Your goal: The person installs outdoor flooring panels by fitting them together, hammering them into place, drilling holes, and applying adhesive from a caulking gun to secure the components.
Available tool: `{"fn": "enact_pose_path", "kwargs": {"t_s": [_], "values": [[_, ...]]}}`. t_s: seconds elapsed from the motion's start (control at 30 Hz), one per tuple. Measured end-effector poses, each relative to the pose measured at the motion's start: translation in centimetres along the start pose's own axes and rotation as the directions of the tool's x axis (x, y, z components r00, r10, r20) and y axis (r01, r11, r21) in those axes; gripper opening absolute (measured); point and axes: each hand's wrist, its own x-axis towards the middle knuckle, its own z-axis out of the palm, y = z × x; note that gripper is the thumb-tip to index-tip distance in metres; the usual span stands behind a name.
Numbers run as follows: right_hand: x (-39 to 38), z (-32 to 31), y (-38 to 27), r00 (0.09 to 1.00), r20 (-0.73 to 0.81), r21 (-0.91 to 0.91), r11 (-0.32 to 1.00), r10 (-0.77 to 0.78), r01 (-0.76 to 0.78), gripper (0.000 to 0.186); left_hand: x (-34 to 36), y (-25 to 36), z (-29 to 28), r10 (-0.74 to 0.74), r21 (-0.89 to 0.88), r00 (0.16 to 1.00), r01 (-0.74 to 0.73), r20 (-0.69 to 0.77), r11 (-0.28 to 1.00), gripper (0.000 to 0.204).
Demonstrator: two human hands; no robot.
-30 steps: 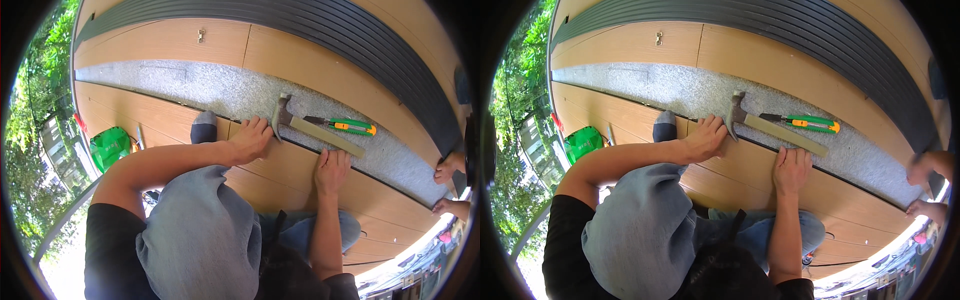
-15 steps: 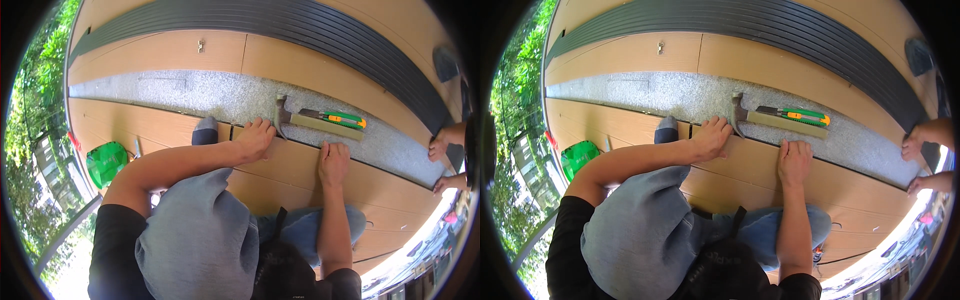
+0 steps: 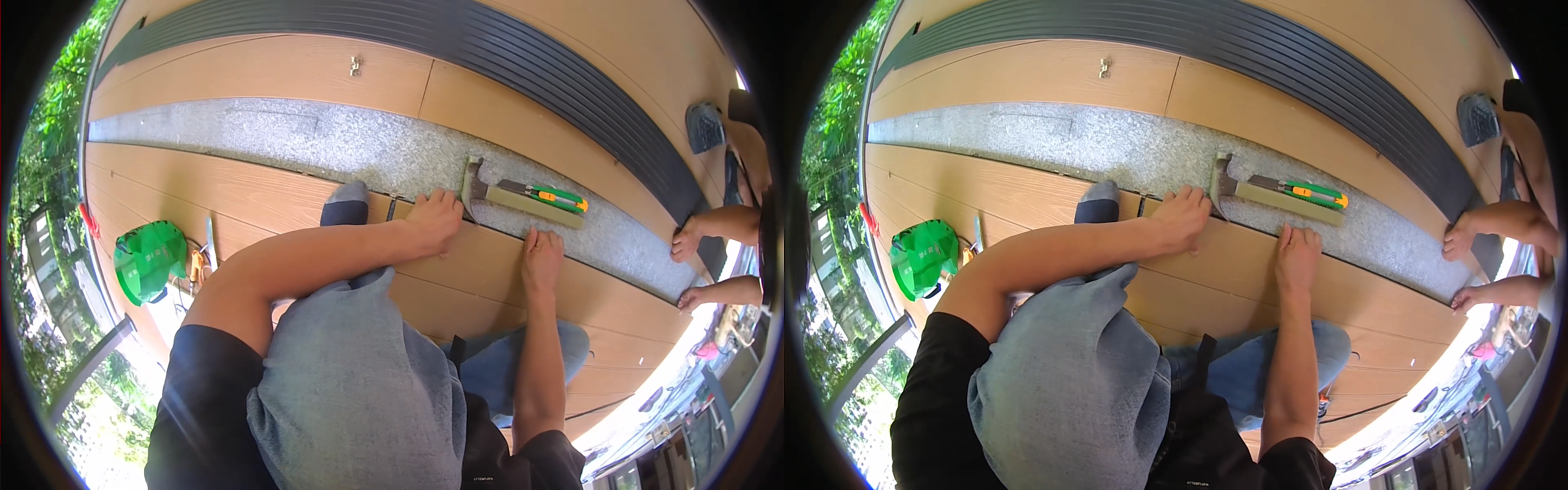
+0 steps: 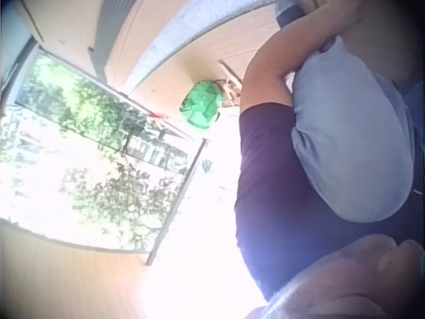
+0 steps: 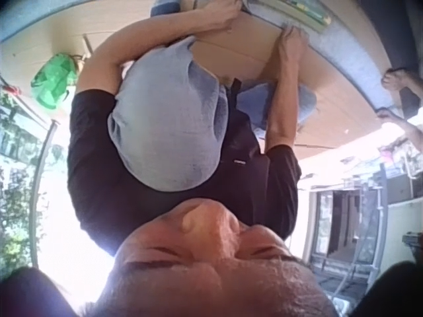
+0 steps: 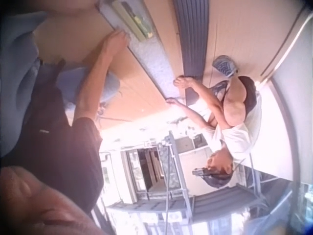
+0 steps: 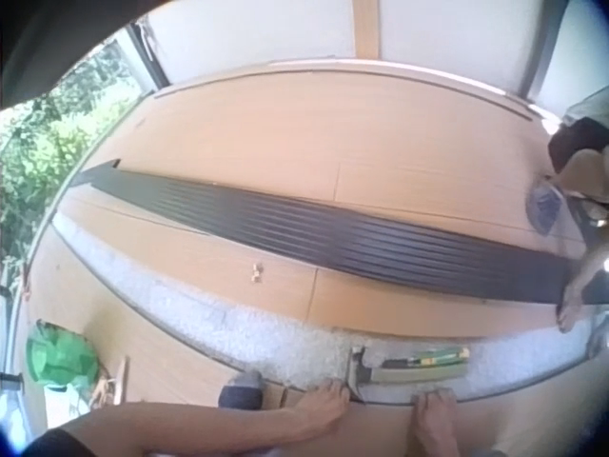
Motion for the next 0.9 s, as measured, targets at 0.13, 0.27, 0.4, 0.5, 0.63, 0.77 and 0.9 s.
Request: {"fn": "enact_pose_path", "kwargs": {"t_s": [0.13,0.27,0.4,0.5,0.63,0.77,0.9], "values": [[0.5,0.1,-0.6,1.0,-0.015,0.047,0.999,0.002,-0.002,0.028,0.0,-0.2,0.1,-0.006,0.033,1.0,0.007,-0.028,0.999,0.077],[0.8,-0.1,-0.5,1.0,0.003,0.052,0.998,0.027,-0.027,0.029,0.5,-0.5,-0.1,0.006,0.003,1.0,-0.006,-0.016,1.0,0.075],[0.7,-0.7,-0.7,0.995,0.075,0.034,0.997,0.07,-0.072,0.029,0.7,-0.3,-0.8,0.016,0.065,0.999,-0.018,0.038,0.998,0.065],[1.1,-1.1,-0.2,0.993,0.085,0.011,0.996,0.084,-0.085,0.026,2.1,-1.2,-1.3,0.066,0.104,0.988,-0.081,0.142,0.991,0.056],[1.4,-3.0,-1.9,0.983,0.164,-0.014,0.996,0.084,-0.083,0.022,4.7,0.3,-6.4,0.308,0.087,0.915,-0.295,-0.259,0.951,0.05],[1.0,-3.5,-3.4,0.977,0.207,-0.024,0.999,0.04,-0.036,0.024,10.6,0.3,-4.1,0.444,0.111,0.87,-0.43,-0.214,0.896,0.042],[1.0,-1.5,-4.9,0.971,0.233,0.088,0.996,-0.05,0.03,0.024,10.7,-0.5,-4.7,0.401,0.196,0.849,-0.353,-0.344,0.915,0.034]]}}
